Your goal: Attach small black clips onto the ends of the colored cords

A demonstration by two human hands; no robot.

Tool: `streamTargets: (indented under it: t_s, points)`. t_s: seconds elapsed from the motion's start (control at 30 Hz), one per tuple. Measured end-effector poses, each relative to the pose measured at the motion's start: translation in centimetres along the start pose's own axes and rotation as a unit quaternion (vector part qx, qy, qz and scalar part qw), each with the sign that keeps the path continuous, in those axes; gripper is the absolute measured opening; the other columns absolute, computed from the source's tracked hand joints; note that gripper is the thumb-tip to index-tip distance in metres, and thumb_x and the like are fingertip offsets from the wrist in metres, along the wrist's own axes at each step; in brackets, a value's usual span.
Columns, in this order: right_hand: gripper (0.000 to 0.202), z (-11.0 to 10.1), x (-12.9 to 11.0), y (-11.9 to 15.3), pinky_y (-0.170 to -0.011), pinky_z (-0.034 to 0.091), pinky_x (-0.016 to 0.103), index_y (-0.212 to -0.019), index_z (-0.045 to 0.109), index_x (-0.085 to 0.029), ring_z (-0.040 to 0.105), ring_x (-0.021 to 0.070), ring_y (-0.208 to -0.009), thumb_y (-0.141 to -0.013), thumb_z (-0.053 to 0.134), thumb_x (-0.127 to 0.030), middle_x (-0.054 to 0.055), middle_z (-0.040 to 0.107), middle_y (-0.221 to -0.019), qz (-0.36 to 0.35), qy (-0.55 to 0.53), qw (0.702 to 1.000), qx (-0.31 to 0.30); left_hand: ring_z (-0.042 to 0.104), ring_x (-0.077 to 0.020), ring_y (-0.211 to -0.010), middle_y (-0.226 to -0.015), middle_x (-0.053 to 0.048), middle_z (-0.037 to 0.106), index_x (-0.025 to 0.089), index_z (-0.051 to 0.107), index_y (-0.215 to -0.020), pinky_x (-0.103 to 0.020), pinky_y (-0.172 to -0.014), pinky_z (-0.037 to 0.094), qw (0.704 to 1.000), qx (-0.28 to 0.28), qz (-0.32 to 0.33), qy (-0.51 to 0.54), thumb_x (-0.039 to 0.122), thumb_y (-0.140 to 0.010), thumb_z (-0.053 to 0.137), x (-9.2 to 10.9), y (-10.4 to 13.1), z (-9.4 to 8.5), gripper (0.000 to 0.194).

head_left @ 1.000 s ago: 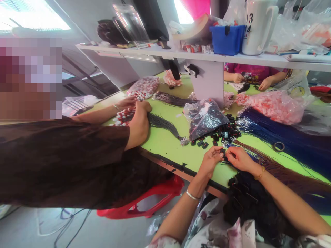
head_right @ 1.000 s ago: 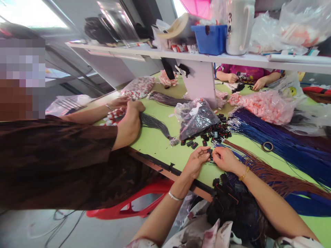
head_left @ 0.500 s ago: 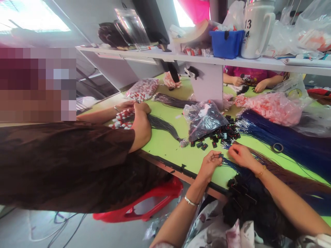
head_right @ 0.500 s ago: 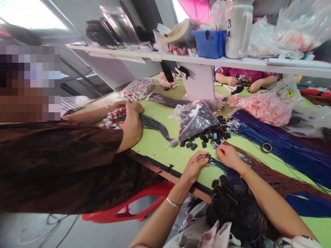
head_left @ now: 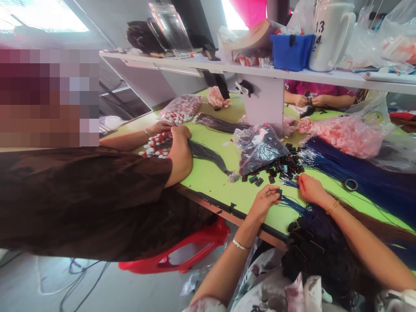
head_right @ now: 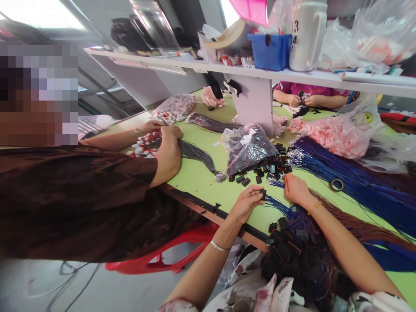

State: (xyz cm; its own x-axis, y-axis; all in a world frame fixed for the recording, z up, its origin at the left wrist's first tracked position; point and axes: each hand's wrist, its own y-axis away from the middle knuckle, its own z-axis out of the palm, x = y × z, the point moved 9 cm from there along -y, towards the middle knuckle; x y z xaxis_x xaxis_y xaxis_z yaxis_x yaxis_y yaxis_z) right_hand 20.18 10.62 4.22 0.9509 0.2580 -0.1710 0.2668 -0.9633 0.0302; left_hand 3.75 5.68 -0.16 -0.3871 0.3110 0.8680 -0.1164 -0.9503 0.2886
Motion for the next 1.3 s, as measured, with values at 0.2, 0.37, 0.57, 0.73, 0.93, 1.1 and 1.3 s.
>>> streamTargets:
  t_s: [0.2, 0.37, 0.57, 0.73, 0.93, 1.1, 1.3]
  points:
    - [0.011, -1.5, -1.8, -0.2, -0.059, 0.033, 0.023, -0.078, 0.053, -0.018, 0.05, 0.0126, -0.062, -0.084, 0.045, -0.022, 0.001, 0.06, -0.071, -0.062, -0.209, 0.974, 0.067, 0.054, -0.0086, -0.065, -0.072, 0.001, 0.058, 0.016, 0.063, -0.087, -0.023, -0.064, 0.047, 0.998, 0.0, -0.008, 0.061, 0.029, -0.057, 0.081, -0.4, -0.3, 1.0, 0.037]
    - [0.014, -2.4, -3.7, -0.1, -0.055, 0.036, 0.02, -0.076, 0.055, -0.016, 0.047, 0.0102, -0.058, -0.082, 0.047, -0.026, -0.001, 0.057, -0.068, -0.094, -0.383, 0.916, 0.074, 0.053, -0.0079, -0.064, -0.071, 0.002, 0.055, 0.016, 0.062, -0.088, -0.023, -0.064, 0.045, 0.993, -0.012, -0.009, 0.121, 0.025, -0.058, 0.08, -0.8, -0.5, 1.9, 0.036]
    - [0.013, -2.2, -4.0, 1.6, -0.053, 0.035, 0.02, -0.069, 0.056, -0.016, 0.045, 0.0095, -0.056, -0.078, 0.049, -0.023, -0.001, 0.057, -0.064, -0.096, -0.39, 0.914, 0.058, 0.052, -0.0095, -0.068, -0.076, -0.001, 0.056, 0.016, 0.062, -0.089, -0.023, -0.064, 0.044, 0.986, -0.029, -0.017, 0.163, 0.019, -0.063, 0.075, -1.1, -0.7, 2.5, 0.03]
    - [0.017, -1.6, -3.8, 2.4, -0.05, 0.03, 0.02, -0.063, 0.054, -0.016, 0.041, 0.0087, -0.051, -0.078, 0.049, -0.022, -0.002, 0.054, -0.057, -0.092, -0.33, 0.937, 0.067, 0.053, -0.0095, -0.068, -0.076, 0.0, 0.055, 0.015, 0.063, -0.09, -0.023, -0.064, 0.044, 0.982, -0.037, -0.021, 0.187, 0.018, -0.063, 0.075, -1.5, -0.9, 2.7, 0.029]
    - [0.017, -1.6, -3.8, 2.5, -0.049, 0.028, 0.02, -0.062, 0.055, -0.017, 0.04, 0.0085, -0.048, -0.077, 0.049, -0.022, -0.002, 0.055, -0.055, -0.076, -0.294, 0.951, 0.067, 0.053, -0.0094, -0.067, -0.076, 0.0, 0.056, 0.015, 0.062, -0.091, -0.024, -0.066, 0.044, 0.981, -0.048, -0.021, 0.189, 0.019, -0.063, 0.075, -1.7, -0.9, 2.9, 0.031]
    - [0.016, -1.8, -3.9, 2.7, -0.047, 0.025, 0.021, -0.062, 0.055, -0.017, 0.04, 0.0085, -0.047, -0.077, 0.051, -0.022, -0.002, 0.054, -0.054, -0.072, -0.284, 0.953, 0.071, 0.053, -0.0092, -0.067, -0.073, 0.001, 0.054, 0.016, 0.061, -0.091, -0.025, -0.068, 0.045, 0.985, -0.038, -0.018, 0.17, 0.022, -0.062, 0.076, -1.5, -0.8, 2.7, 0.034]
    - [0.016, -1.9, -4.5, 2.8, -0.048, 0.026, 0.021, -0.062, 0.053, -0.017, 0.04, 0.0084, -0.048, -0.077, 0.05, -0.02, -0.003, 0.053, -0.055, -0.103, -0.312, 0.942, 0.065, 0.054, -0.0083, -0.065, -0.073, 0.001, 0.057, 0.016, 0.061, -0.088, -0.023, -0.065, 0.045, 0.993, -0.019, -0.002, 0.113, 0.024, -0.057, 0.08, -1.2, -0.5, 2.5, 0.038]
